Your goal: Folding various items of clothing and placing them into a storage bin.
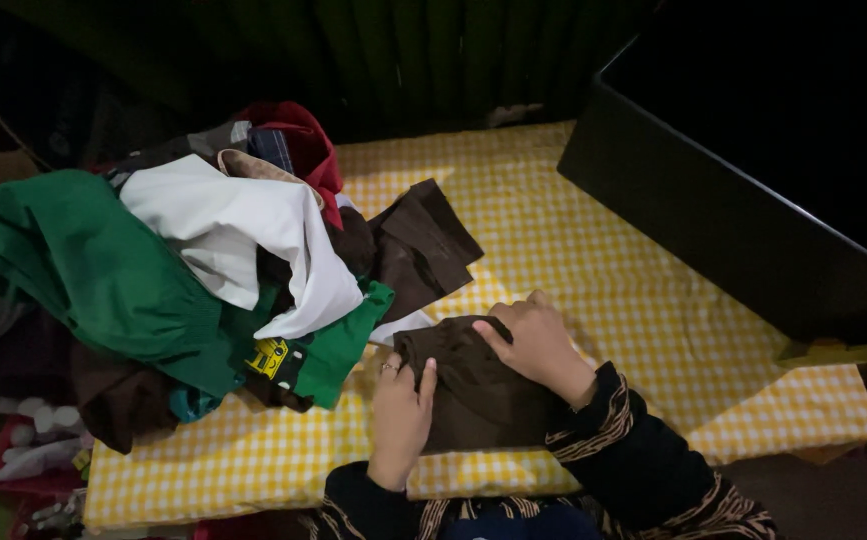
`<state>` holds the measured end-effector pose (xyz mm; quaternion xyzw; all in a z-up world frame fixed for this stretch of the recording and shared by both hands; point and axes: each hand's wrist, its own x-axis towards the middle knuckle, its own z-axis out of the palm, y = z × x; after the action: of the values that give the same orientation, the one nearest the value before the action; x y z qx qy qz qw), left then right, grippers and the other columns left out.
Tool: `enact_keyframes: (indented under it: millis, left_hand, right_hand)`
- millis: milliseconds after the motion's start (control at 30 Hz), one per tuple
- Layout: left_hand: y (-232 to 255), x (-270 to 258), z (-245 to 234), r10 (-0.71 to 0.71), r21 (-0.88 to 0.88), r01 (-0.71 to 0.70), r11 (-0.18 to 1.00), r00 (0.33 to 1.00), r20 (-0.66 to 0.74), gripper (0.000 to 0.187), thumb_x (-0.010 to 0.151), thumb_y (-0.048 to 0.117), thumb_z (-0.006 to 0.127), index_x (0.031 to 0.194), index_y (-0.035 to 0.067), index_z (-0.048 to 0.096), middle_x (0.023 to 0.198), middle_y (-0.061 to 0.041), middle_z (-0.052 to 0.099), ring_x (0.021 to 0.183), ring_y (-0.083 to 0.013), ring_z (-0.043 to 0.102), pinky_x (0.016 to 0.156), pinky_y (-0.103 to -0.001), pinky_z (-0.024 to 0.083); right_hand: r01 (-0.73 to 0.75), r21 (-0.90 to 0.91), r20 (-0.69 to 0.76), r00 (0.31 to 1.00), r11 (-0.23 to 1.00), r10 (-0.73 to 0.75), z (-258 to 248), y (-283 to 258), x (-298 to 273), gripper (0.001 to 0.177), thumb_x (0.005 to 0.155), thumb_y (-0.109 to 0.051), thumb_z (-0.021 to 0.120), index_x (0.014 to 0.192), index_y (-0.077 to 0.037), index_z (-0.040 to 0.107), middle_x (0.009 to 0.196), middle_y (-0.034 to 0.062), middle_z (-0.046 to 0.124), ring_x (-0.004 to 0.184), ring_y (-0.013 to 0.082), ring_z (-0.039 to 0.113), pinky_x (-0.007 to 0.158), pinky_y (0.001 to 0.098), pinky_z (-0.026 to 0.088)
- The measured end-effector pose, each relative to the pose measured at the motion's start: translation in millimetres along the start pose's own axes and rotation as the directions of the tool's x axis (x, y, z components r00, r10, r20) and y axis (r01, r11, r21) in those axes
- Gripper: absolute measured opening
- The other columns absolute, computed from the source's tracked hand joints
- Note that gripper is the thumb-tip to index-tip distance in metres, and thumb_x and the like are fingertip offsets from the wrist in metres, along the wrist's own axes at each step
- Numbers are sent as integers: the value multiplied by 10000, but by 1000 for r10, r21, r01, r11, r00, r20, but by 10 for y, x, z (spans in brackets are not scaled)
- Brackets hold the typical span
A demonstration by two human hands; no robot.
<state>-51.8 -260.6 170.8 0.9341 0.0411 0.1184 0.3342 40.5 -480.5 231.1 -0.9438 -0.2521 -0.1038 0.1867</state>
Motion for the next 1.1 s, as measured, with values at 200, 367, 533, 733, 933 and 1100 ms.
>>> enact_keyframes:
  millis: [200, 367, 533, 733, 933, 1100]
  left_hand:
    - [-216, 78, 1, -50, -170, 64, 983, 995, 82, 462, 1029, 342, 657, 878, -93, 618, 1023, -327, 616, 936, -475, 621, 824, -509, 510]
    - [352, 42, -255, -223, -82, 219, 972, 974, -49, 482, 939, 390, 684, 1123, -53, 639, 1070, -253, 635, 920, -457, 633, 745, -526, 502]
    - [338, -60, -188, -97, 72, 112, 991, 977, -188, 581, 860, 470, 760, 1172, -7, 650, 1129, -209, 636, 880, -410, 654, 713, -477, 527]
    - [160, -130, -49, 184, 58, -175, 983, 928, -325, 431, 950, 376, 719, 1128, -6, 630, 1259, -234, 619, 968, -410, 648, 760, -459, 526]
    - [59, -111, -65, -329, -224, 327, 918, 944, 31, 406, 950, 366, 709, 1107, -2, 639, 904, -192, 658, 763, -355, 611, 680, -456, 483]
    - [-49, 22, -52, -333, -428, 322, 845, 942, 52, 371, 1002, 340, 656, 1106, -13, 611, 962, -220, 647, 851, -363, 587, 764, -438, 488]
  right_hand:
    - [-67, 333, 193, 981, 941, 1, -77, 244, -8, 271, 988, -287, 574, 980, -52, 710, 834, 168, 695, 780, 378, 638, 758, 484, 494]
    - [-63, 246, 194, 981, 967, 14, 76, 296, -49, 273, 1015, -295, 562, 1062, -49, 671, 885, 159, 714, 853, 391, 632, 761, 502, 483]
    - [-62, 178, 200, 979, 982, 25, 172, 269, -106, 259, 1047, -299, 554, 1070, -51, 628, 792, 152, 684, 769, 383, 606, 762, 485, 479]
    - [5, 193, 108, 994, 981, -27, 45, 193, -107, 279, 1005, -341, 620, 1053, -70, 662, 750, 136, 681, 728, 366, 601, 763, 467, 474]
    - [-38, 117, 151, 988, 992, 20, -76, 185, 39, 347, 915, -438, 685, 898, -106, 783, 692, 134, 672, 684, 313, 584, 885, 429, 424]
    - [-26, 91, 217, 976, 996, 6, 114, 281, 118, 410, 956, -476, 630, 907, -105, 798, 675, 104, 658, 686, 278, 578, 906, 439, 395]
